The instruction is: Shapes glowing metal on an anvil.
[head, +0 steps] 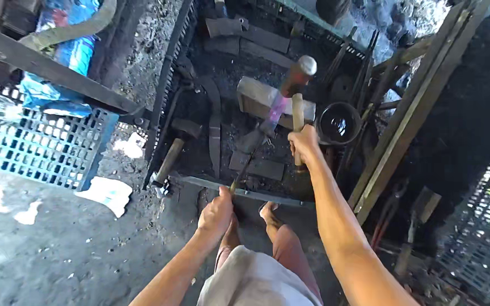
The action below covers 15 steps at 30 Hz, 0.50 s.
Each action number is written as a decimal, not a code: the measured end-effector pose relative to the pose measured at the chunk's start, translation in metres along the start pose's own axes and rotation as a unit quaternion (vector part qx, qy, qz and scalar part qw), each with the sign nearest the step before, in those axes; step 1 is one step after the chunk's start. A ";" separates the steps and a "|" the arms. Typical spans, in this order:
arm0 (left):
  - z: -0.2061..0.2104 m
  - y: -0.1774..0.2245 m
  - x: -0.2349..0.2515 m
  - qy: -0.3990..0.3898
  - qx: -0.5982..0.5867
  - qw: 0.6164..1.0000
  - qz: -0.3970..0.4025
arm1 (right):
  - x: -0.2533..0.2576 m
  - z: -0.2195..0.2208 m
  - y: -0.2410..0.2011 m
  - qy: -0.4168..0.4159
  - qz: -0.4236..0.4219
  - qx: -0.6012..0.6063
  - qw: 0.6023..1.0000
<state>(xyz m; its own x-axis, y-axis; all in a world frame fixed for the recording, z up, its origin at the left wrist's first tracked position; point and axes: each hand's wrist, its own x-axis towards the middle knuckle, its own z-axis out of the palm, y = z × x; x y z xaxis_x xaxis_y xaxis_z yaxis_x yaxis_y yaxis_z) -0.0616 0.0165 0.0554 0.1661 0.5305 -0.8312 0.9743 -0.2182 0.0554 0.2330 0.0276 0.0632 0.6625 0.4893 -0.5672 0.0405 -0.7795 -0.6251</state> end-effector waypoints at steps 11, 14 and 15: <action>0.015 -0.018 -0.011 0.000 -0.014 1.000 0.020 | -0.150 -0.185 -0.157 0.216 -0.342 -0.131 0.905; 0.012 -0.019 -0.016 -0.004 -0.016 1.000 0.016 | -0.102 -0.145 -0.144 0.291 -0.375 -0.122 0.872; 0.009 -0.018 -0.016 -0.006 -0.021 1.000 0.014 | -0.086 -0.119 -0.123 0.285 -0.348 -0.132 0.884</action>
<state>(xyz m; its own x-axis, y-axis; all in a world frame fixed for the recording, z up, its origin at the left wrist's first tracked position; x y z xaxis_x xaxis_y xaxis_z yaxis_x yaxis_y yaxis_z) -0.0833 0.0042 0.0630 0.1923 0.5146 -0.8356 0.9749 -0.1979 0.1024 0.2603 0.0348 0.2528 0.6748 0.6683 0.3130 0.7087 -0.4687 -0.5273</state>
